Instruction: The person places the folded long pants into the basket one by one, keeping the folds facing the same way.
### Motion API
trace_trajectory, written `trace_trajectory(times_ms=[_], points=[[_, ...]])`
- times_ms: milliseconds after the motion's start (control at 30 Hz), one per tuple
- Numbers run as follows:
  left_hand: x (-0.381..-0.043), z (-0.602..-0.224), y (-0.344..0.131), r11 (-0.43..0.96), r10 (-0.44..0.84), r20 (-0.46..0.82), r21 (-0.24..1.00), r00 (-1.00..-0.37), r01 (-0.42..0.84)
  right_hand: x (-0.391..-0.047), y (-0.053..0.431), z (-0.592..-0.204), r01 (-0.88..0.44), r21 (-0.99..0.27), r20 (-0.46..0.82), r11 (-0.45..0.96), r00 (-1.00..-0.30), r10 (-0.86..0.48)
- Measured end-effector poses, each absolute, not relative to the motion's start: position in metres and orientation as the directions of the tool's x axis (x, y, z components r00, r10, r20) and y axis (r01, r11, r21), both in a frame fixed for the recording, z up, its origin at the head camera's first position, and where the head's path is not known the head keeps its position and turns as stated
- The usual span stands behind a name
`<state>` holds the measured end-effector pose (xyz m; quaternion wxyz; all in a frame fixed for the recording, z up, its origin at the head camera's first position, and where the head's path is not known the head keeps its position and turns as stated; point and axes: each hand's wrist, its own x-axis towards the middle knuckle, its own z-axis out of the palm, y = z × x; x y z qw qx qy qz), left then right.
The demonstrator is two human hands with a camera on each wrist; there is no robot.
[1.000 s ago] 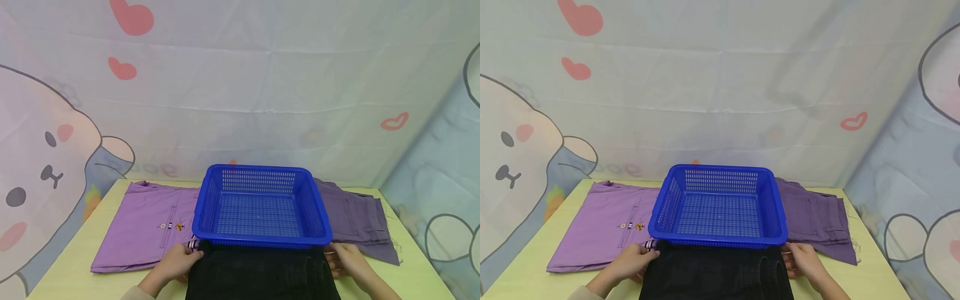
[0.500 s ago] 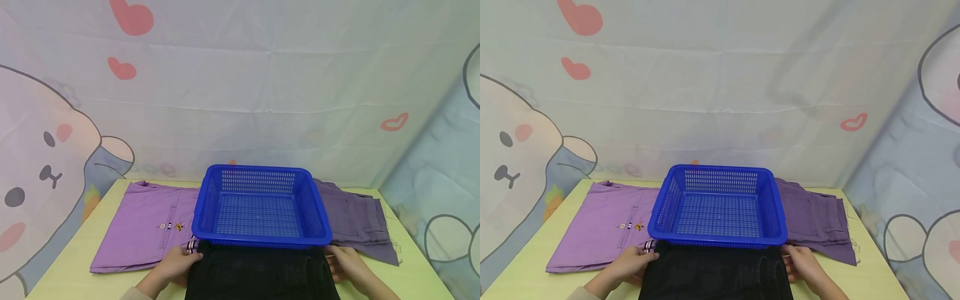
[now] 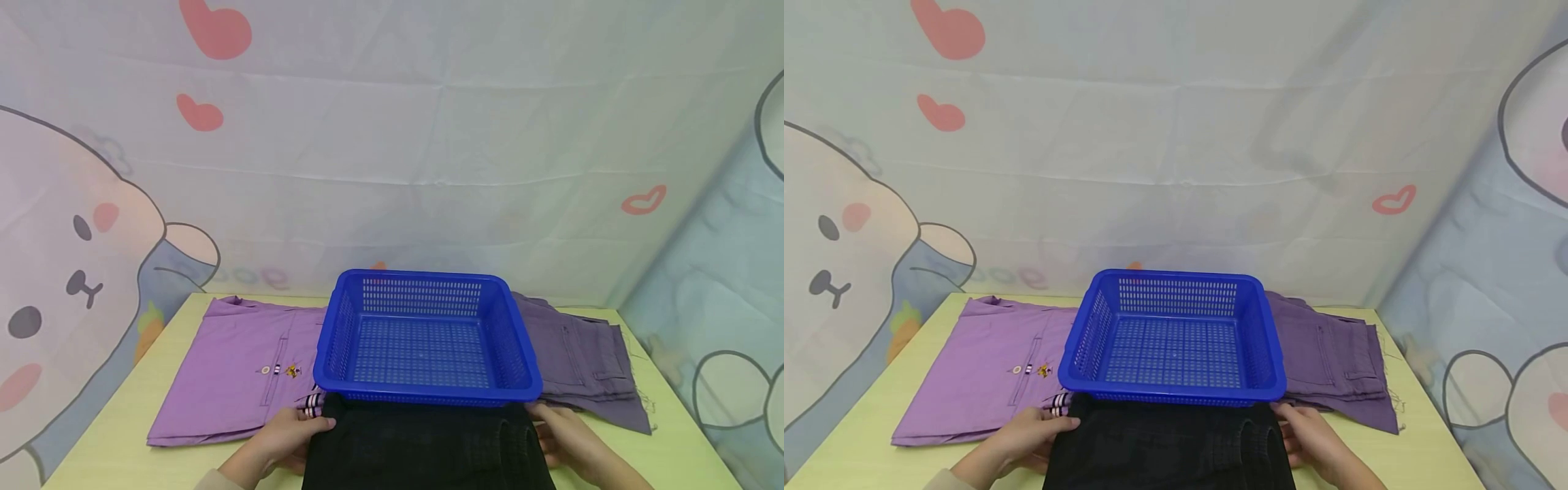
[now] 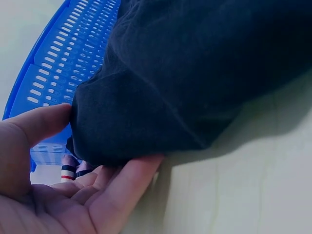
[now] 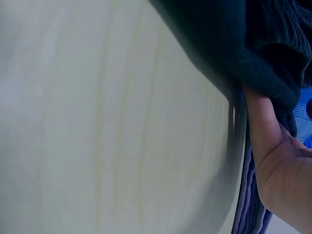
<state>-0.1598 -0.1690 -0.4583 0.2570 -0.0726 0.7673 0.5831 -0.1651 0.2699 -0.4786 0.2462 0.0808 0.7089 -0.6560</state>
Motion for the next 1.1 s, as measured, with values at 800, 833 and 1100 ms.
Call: trace_trajectory(times_ms=[800,833,1100], points=[[-0.158,-0.463,-0.168,0.251,0.261,-0.509,0.857,-0.820,-0.451,-0.160,0.271,-0.466,0.450,-0.849,-0.527,0.276,-0.748,-0.403],[-0.158,-0.463,-0.168,0.254,0.260,-0.510,0.855,-0.820,-0.451,-0.160,0.269,-0.464,0.434,-0.853,-0.521,0.290,-0.742,-0.422],[-0.156,-0.463,-0.168,0.274,0.277,-0.500,0.860,-0.821,-0.431,-0.155,0.251,-0.458,0.208,-0.902,-0.383,0.379,-0.792,-0.477]])
